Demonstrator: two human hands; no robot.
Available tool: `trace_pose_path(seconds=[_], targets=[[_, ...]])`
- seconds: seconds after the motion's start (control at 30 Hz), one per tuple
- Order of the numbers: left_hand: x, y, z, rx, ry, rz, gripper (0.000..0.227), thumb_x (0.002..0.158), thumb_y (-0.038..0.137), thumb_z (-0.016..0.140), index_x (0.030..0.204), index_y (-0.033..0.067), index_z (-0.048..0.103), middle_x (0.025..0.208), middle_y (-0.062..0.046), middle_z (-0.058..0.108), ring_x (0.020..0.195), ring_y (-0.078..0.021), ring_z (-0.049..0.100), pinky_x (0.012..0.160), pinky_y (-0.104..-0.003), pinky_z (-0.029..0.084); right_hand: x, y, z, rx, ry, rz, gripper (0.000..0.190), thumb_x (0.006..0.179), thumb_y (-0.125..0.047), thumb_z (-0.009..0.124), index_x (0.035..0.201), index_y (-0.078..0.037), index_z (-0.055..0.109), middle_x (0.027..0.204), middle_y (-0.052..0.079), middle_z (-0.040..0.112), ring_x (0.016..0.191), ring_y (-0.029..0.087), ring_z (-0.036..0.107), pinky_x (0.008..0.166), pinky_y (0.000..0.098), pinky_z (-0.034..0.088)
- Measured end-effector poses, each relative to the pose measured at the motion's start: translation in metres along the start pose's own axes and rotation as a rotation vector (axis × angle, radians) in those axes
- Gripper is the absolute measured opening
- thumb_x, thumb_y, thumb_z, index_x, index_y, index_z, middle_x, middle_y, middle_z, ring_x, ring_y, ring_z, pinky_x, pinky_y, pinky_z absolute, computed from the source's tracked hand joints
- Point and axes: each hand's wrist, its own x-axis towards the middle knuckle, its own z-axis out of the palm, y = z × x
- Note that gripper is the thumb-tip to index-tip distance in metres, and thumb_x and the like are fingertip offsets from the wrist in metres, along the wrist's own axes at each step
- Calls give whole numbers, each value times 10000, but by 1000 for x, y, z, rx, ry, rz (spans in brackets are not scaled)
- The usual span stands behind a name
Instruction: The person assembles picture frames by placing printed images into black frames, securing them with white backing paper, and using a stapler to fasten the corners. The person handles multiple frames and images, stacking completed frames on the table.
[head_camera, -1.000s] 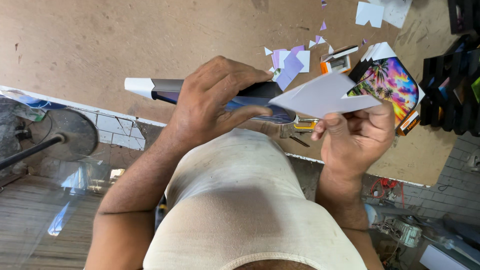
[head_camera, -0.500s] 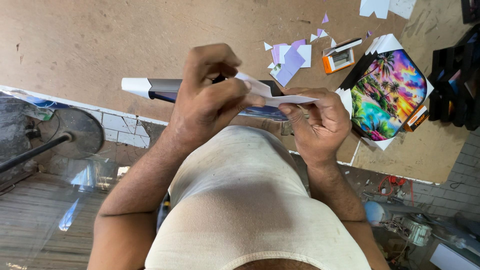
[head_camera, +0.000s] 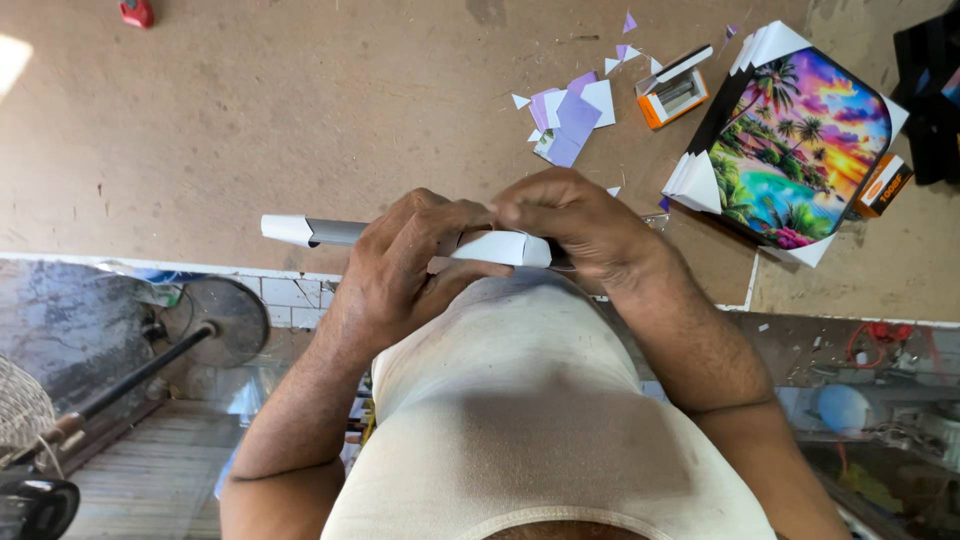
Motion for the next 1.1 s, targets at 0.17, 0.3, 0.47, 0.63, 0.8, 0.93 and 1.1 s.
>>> trace_pose_path(seconds=[0.17, 0.3, 0.47, 0.63, 0.8, 0.93, 1.1], targets=[[13, -1, 0, 55, -143, -49, 538, 874, 301, 842, 1317, 45, 677, 863, -54, 563, 744, -178, 556, 631, -343, 489, -3, 11, -2, -103, 43, -22, 228, 991, -234, 722, 964, -7, 729, 831, 40, 675, 735, 88, 586, 646, 278, 464], [23, -3, -10, 92, -159, -120, 404, 901, 301, 826, 1228, 75, 753, 819, -42, 498, 711, -153, 527, 580, -323, 475, -23, 30, -19, -853, 536, -455, 233, 1081, -227, 725, 964, -26, 704, 862, 65, 612, 812, 167, 588, 719, 339, 470], [7, -16, -10, 243, -54, -65, 370, 895, 283, 842, 1170, 50, 757, 860, -58, 525, 761, -179, 544, 647, -353, 488, -57, 90, -77, -1514, 697, -347, 364, 870, -238, 859, 1124, -56, 673, 1061, 133, 676, 1027, 341, 632, 885, 466, 479], [-20, -73, 57, 250, -183, -209, 286, 818, 238, 849, 988, 35, 742, 891, -77, 611, 816, -240, 654, 735, -406, 563, -81, 168, -116, -1559, 578, -104, 707, 640, -237, 896, 1263, -75, 603, 1144, 161, 675, 1104, 373, 613, 957, 485, 459], [-55, -154, 133, 275, -218, -278, 230, 811, 213, 840, 967, 84, 732, 964, -55, 663, 902, -269, 694, 740, -408, 586, -89, 185, -138, -1410, 621, 35, 525, 678, -261, 907, 1069, -46, 631, 1068, 146, 686, 1052, 363, 633, 878, 479, 502], [-79, -197, 164, 318, -162, -209, 239, 858, 245, 835, 1007, 92, 727, 972, -55, 642, 879, -268, 677, 723, -398, 583, -78, 180, -131, -1419, 530, 227, 311, 811, -274, 796, 965, -43, 655, 992, 149, 674, 962, 339, 665, 812, 465, 535], [-85, -213, 162, 338, -273, -172, 288, 868, 331, 817, 1032, 112, 730, 1093, -94, 620, 1008, -249, 620, 876, -435, 516, -49, 179, -110, -1337, 409, 305, 428, 921, -450, 696, 904, -22, 685, 832, 181, 688, 777, 369, 688, 701, 492, 545]])
